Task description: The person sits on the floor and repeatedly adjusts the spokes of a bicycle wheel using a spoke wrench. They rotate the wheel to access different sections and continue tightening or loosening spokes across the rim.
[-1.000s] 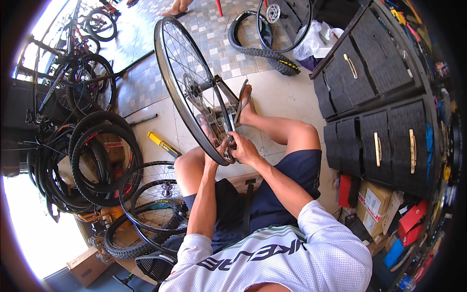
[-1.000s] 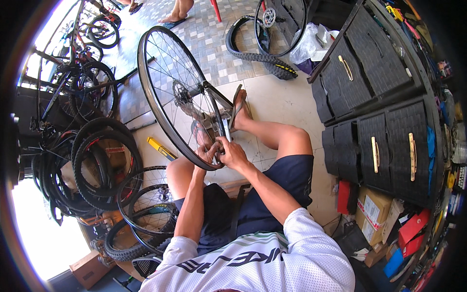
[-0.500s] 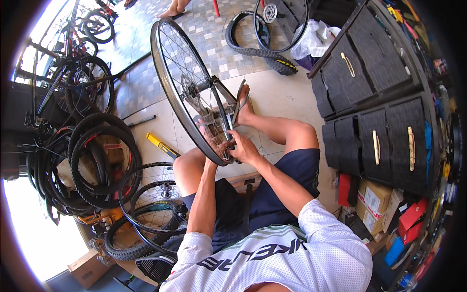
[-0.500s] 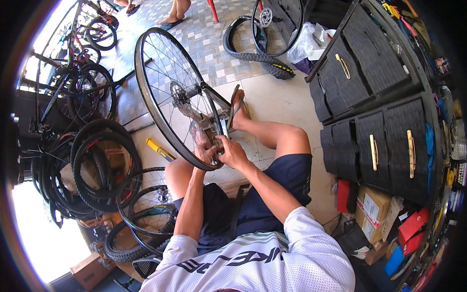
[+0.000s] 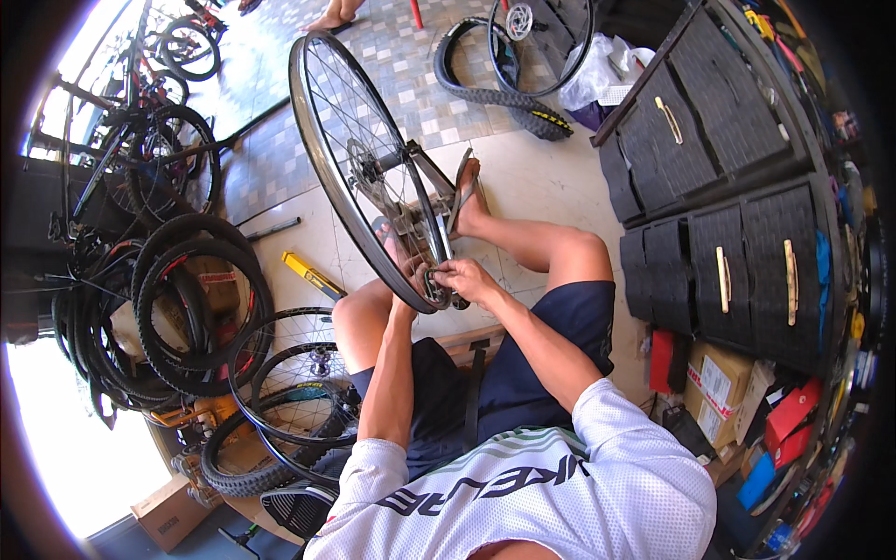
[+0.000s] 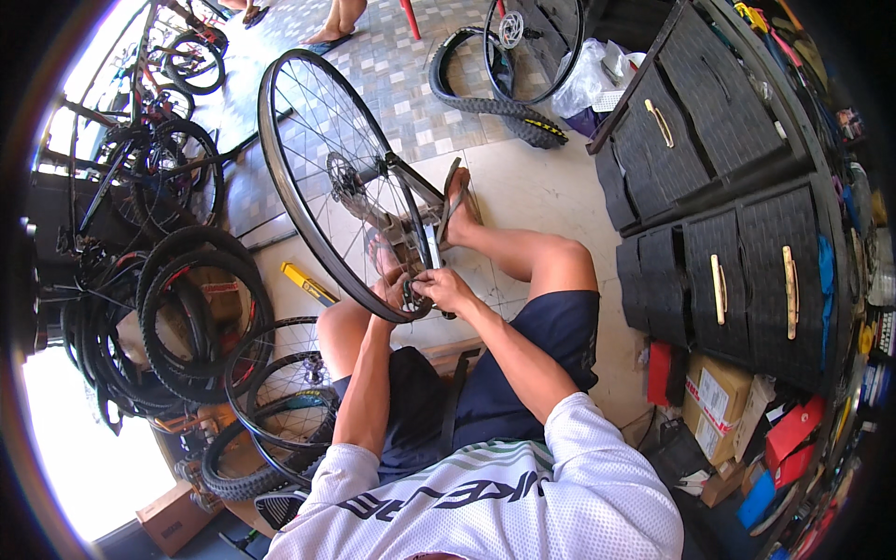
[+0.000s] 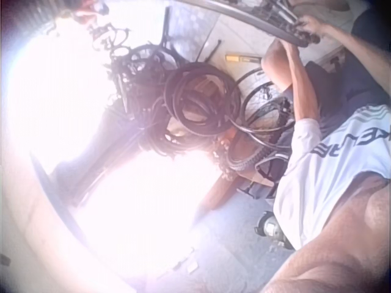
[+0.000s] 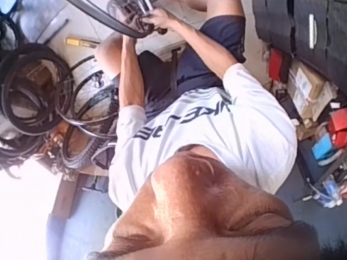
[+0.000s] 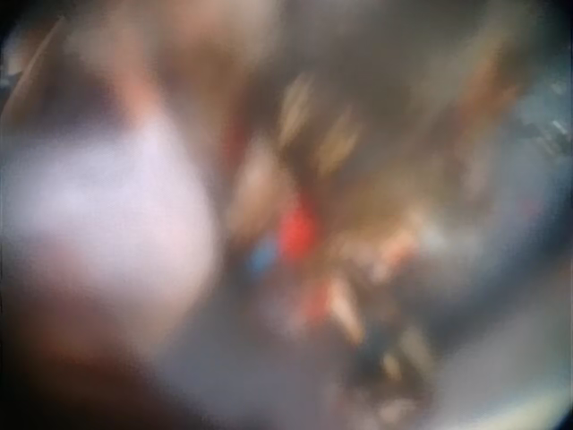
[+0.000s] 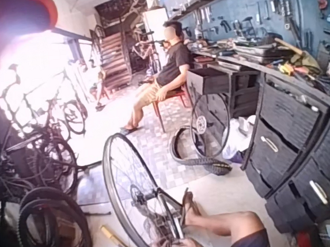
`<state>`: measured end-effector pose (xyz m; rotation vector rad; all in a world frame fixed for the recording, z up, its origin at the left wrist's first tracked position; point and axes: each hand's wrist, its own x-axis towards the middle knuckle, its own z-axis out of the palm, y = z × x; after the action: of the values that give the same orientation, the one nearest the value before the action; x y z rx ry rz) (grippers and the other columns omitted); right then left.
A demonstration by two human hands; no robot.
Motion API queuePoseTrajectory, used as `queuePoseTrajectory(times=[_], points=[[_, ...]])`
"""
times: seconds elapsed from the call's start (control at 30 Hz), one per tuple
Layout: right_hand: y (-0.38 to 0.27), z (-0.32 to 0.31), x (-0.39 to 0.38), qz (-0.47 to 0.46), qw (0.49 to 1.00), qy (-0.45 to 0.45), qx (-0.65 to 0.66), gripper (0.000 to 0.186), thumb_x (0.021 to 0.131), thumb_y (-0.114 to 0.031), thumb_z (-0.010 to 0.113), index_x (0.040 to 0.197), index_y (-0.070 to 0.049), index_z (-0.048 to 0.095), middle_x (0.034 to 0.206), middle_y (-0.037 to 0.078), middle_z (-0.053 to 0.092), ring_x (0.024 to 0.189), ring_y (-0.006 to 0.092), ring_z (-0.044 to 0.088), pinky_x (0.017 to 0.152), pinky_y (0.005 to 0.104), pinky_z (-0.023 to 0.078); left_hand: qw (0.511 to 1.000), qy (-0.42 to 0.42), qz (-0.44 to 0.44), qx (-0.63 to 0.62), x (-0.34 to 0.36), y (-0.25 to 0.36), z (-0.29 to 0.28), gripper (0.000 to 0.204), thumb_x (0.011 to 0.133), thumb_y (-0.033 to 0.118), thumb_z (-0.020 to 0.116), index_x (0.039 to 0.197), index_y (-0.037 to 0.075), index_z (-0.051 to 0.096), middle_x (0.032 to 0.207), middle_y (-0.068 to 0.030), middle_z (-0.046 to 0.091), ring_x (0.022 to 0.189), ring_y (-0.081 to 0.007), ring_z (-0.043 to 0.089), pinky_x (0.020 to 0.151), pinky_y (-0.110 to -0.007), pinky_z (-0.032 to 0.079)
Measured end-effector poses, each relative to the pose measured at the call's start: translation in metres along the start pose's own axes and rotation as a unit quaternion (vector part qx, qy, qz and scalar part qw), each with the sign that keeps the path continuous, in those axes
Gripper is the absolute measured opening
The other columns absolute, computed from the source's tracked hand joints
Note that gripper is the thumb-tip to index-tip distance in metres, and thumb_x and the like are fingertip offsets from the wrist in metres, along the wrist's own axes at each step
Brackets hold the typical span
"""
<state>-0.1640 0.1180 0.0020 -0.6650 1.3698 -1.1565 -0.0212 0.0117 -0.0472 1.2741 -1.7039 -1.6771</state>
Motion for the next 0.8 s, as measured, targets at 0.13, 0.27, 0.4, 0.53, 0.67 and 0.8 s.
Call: queuePoseTrajectory(times=[0.13,0.27,0.4,0.53,0.67,0.8], points=[[-0.030,0.018,-0.002,-0.025,0.996,0.074,0.045,0.024,0.092,-0.022,0.071,0.103,-0.001,0.072,0.090,0.002,0.071,0.082,0.0099,0.062,0.077,0.0265,0.049,0.996,-0.036,-0.022,-0.077,-0.007,-0.002,-0.029,0.036,0.094,0.026,0.063,0.117,-0.002,0.065,0.096,-0.0102,0.070,0.082,-0.0157,0.067,0.070,-0.029,0.055],[-0.020,-0.020,0.006,-0.074,0.983,0.167,0.020,0.027,0.090,-0.025,0.074,0.100,0.001,0.072,0.084,0.003,0.071,0.077,0.0104,0.063,0.072,0.0268,0.050,0.996,-0.058,-0.065,0.004,-0.018,0.048,-0.005,0.039,0.096,0.034,0.064,0.108,-0.002,0.066,0.089,-0.0093,0.069,0.077,-0.0151,0.067,0.063,-0.030,0.058],[-0.015,-0.017,0.004,-0.068,0.968,0.136,-0.199,0.035,0.086,-0.032,0.076,0.093,0.002,0.071,0.079,0.011,0.072,0.072,0.0146,0.067,0.067,0.0305,0.051,0.999,-0.044,-0.017,0.020,-0.034,0.058,-0.019,0.037,0.096,0.033,0.065,0.109,-0.002,0.065,0.089,-0.0081,0.069,0.079,-0.0149,0.067,0.066,-0.029,0.057],[-0.010,-0.011,0.002,-0.060,0.975,0.073,-0.202,0.037,0.085,-0.034,0.076,0.088,0.002,0.069,0.077,0.013,0.071,0.070,0.0177,0.067,0.066,0.0321,0.050,1.000,-0.019,0.002,0.018,-0.037,0.057,-0.019,0.035,0.096,0.032,0.066,0.109,-0.001,0.063,0.089,-0.0071,0.067,0.081,-0.0144,0.067,0.068,-0.029,0.056],[-0.015,-0.008,0.001,-0.096,0.980,0.040,-0.170,0.035,0.085,-0.034,0.076,0.086,0.001,0.068,0.076,0.012,0.071,0.069,0.0182,0.067,0.065,0.0337,0.050,1.000,-0.016,-0.008,0.000,-0.031,0.052,-0.018,0.033,0.095,0.031,0.067,0.106,0.000,0.061,0.087,-0.0058,0.065,0.080,-0.0136,0.066,0.066,-0.028,0.055],[-0.031,0.005,-0.007,-0.145,0.962,0.040,-0.230,0.039,0.083,-0.042,0.075,0.086,-0.003,0.069,0.078,0.014,0.071,0.073,0.0286,0.068,0.067,0.0393,0.051,0.999,-0.009,0.009,-0.035,-0.029,0.039,-0.023,0.031,0.096,0.030,0.067,0.106,0.001,0.061,0.086,-0.0053,0.064,0.074,-0.0127,0.064,0.061,-0.027,0.054]])
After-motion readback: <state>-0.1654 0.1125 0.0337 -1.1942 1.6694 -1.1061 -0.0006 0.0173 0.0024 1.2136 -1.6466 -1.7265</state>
